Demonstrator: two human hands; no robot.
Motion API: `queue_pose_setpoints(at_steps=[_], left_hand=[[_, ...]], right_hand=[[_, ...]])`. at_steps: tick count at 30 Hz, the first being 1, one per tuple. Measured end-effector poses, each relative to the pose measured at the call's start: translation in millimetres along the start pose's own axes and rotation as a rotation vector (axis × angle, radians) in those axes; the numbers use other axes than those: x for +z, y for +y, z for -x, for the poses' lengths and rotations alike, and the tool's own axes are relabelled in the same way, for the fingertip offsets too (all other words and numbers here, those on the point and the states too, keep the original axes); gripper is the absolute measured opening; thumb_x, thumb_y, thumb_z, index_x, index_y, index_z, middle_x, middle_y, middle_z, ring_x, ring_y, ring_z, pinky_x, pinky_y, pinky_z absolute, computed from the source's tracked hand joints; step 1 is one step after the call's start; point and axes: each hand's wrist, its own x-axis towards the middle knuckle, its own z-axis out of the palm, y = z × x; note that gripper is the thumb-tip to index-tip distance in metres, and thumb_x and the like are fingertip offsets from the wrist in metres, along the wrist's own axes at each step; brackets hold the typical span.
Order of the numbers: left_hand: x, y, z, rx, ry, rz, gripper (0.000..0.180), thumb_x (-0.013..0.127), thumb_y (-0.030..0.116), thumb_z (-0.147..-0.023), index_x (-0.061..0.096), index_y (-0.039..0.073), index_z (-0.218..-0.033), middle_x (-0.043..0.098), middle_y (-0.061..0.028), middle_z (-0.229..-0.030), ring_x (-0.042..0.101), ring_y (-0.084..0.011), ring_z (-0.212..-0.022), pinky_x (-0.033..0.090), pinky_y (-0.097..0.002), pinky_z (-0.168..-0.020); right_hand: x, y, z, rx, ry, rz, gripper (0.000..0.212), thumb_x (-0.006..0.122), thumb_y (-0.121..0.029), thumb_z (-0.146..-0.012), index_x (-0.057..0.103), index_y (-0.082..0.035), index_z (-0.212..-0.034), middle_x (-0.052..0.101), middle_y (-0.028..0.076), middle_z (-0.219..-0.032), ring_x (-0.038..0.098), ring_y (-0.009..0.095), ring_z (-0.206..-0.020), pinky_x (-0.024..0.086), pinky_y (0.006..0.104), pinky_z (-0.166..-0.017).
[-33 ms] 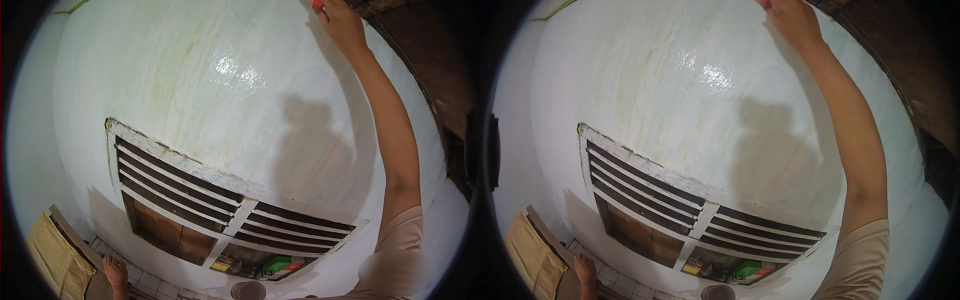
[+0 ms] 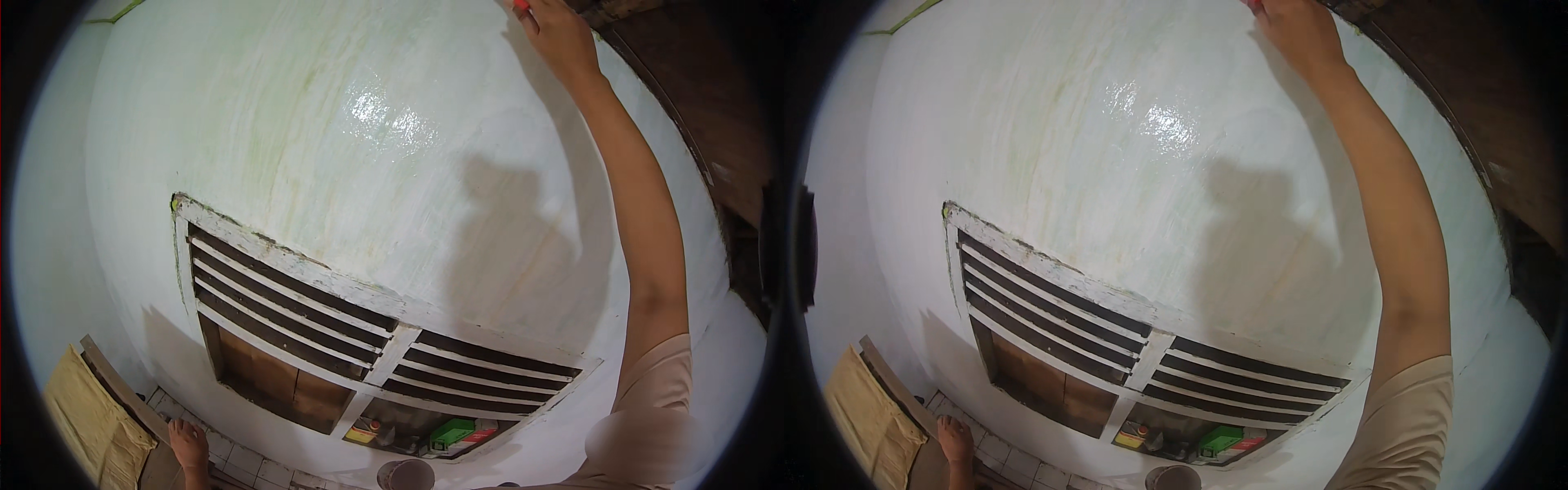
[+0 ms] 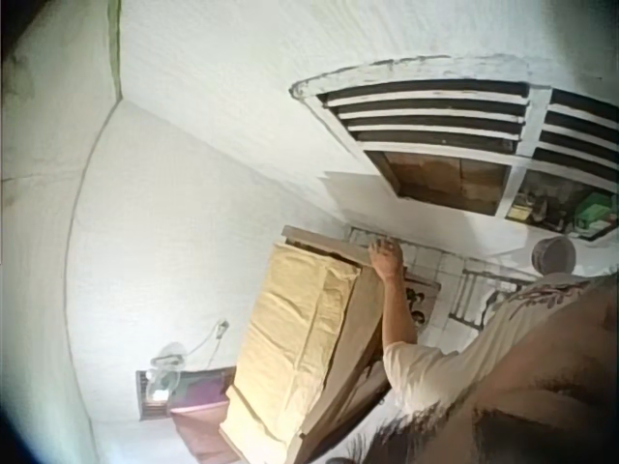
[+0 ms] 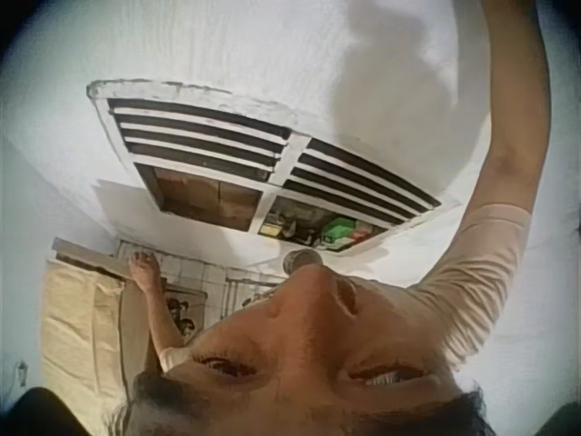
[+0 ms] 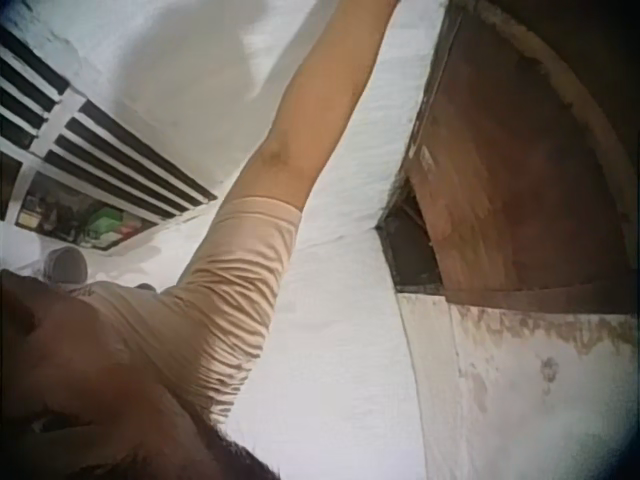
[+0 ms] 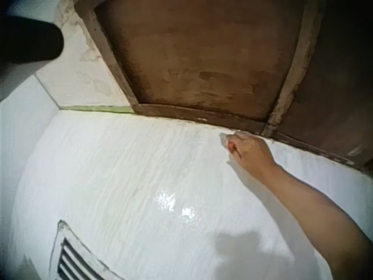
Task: The person applies a clear liquid coating to a section of an indoor wall above a vent window using a paintbrush, occasionally dipping the brush into a plastic bucket placed below.
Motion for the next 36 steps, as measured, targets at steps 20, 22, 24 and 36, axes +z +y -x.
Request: queue_pose_setpoints(at_steps=[20,22,24,36], left_hand=[[18.3,-14.0,4.5,0.004,0.013,-0.020,0.013,0.062,0.003,-0.085,0.051,-0.003,-0.079,0.052,-0.0226,-0.092,0.052,-0.0443,-0.095,0.045,-0.0540,-0.086],[11.6,-14.5,5.5,0.003,0.005,-0.012,0.013,0.062,0.003,-0.084,0.051,-0.003,-0.079,0.053,-0.0226,-0.092,0.052,-0.0442,-0.094,0.045,-0.0540,-0.085],[7.2,-17.5,6.7,-0.004,-0.002,-0.005,0.013,0.062,0.003,-0.084,0.051,-0.003,-0.079,0.053,-0.0226,-0.092,0.052,-0.0442,-0.093,0.045,-0.0540,-0.084],[17.0,-16.6,6.2,0.104,0.203,-0.102,0.013,0.060,0.003,-0.085,0.050,-0.002,-0.080,0.052,-0.0223,-0.091,0.052,-0.0434,-0.092,0.044,-0.0545,-0.082]], right_hand=[[-16.7,14.7,24.0,-0.128,0.200,-0.014,0.009,0.063,-0.013,-0.093,0.067,-0.005,-0.094,0.066,0.014,-0.092,0.065,0.035,-0.086,0.054,0.0430,-0.076],[-7.1,23.1,33.3,-0.067,0.114,-0.025,0.016,0.067,-0.016,-0.093,0.068,-0.008,-0.106,0.067,0.011,-0.095,0.066,0.032,-0.087,0.055,0.0414,-0.077],[2.3,13.3,45.8,-0.009,0.031,-0.042,0.028,0.070,-0.018,-0.092,0.069,-0.011,-0.119,0.069,0.007,-0.098,0.066,0.029,-0.087,0.056,0.0398,-0.077],[-94.2,-130.4,102.7,0.147,-0.473,-0.508,0.019,0.072,-0.016,-0.095,0.069,-0.001,-0.105,0.071,0.013,-0.098,0.069,0.025,-0.090,0.056,0.0319,-0.075]])
